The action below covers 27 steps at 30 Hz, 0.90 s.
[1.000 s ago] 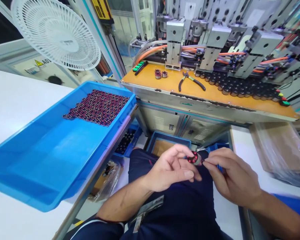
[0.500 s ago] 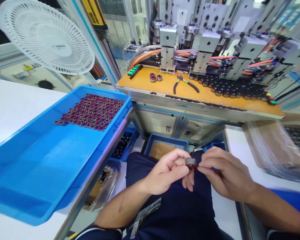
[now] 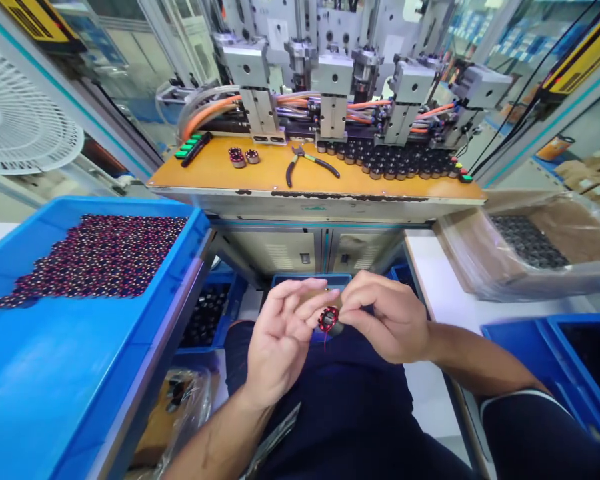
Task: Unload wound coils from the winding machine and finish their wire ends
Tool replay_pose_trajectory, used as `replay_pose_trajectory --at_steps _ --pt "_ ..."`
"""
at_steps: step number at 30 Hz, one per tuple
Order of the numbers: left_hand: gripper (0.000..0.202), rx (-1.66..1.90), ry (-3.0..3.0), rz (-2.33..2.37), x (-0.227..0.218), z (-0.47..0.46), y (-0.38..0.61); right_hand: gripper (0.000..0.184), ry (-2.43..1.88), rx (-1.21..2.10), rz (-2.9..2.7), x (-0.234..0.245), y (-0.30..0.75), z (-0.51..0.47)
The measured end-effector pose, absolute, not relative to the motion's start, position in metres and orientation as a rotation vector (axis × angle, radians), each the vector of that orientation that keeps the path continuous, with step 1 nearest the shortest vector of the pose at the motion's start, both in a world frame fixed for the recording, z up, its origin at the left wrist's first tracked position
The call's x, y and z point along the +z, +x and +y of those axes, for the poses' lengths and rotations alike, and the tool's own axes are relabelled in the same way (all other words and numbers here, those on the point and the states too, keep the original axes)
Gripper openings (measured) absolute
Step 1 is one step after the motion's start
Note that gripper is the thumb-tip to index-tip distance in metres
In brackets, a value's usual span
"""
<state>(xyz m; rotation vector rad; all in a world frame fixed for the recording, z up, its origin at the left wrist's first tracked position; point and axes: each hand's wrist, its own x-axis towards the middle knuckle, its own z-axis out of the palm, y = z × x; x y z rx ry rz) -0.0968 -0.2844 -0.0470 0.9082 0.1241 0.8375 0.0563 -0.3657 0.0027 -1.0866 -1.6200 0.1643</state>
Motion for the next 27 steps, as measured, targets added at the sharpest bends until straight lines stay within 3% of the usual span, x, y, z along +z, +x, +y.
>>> replay_pose_trajectory --at_steps 6,9,11,15,22,27 --pt "0.048 0.238 0.819 0.087 -0.044 -0.279 -0.094 0.008 -1.077 0.188 -1.68 0.003 0.06 -0.366" --pt "0.023 0.404 0.921 0.123 -0.044 -0.281 -0.097 0.008 -1.107 0.143 -1.668 0.003 0.06 -0.367" --pt "0.017 0.588 1.018 0.149 -0.045 -0.284 -0.097 0.008 -1.121 0.112 -1.623 0.002 0.06 -0.366" --pt "0.026 0.822 1.133 0.129 -0.045 -0.289 -0.096 0.01 -1.15 0.081 -1.531 -0.001 0.058 -0.365" --pt "0.022 1.071 1.24 0.16 -0.046 -0.286 -0.093 0.013 -1.206 0.158 -1.38 -0.002 0.046 -0.367" --pt "0.032 1.138 1.291 0.177 -0.052 -0.281 -0.095 0.014 -1.247 0.562 -1.133 -0.001 0.038 -0.372"
